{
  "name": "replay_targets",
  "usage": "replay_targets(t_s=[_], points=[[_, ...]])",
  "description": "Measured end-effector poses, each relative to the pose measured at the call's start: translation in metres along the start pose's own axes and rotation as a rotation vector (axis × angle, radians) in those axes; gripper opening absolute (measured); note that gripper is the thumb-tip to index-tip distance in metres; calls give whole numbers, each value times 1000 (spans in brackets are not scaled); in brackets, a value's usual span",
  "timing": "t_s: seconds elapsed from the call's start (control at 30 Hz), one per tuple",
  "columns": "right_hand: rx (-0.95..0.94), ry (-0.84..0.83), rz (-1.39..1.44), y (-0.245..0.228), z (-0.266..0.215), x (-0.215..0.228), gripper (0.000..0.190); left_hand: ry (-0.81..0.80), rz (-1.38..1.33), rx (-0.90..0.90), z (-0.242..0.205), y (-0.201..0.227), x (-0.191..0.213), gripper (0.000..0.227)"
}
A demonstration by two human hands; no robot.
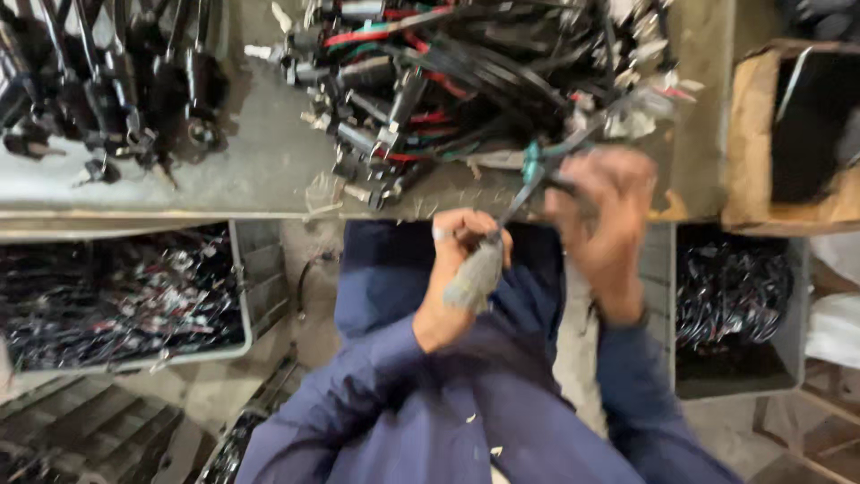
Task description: The person repeatedly strips the outer insulation from black wires using pliers and then manipulates the exposed ends. The work is performed at a metal table with large piles of similar components and bins of parts visible in the background.
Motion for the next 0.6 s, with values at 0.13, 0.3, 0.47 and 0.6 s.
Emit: replay_targets(t_s=[0.13, 0.3, 0.47, 0.6], points=[[66, -146, -442, 22, 4, -24, 45, 8, 414, -196, 8, 37, 9, 28], [-121, -146, -176, 17, -28, 8, 33, -50, 605, -175, 13, 49, 13, 26], [-848, -601, 727, 3, -127, -32, 38, -97, 286, 130, 24, 43, 8, 21], [-556, -513, 879, -12, -143, -56, 60, -69, 74, 326, 15, 31, 3, 16]])
Point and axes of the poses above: each hand's wrist, its own z-axis towards the middle knuckle, its own x-axis out of the back of the hand, y = z × x, the point moved 7 cm from there along z, towards the middle knuckle, and after that the axes turned 6 degrees about -z, right-handed, at the moved point
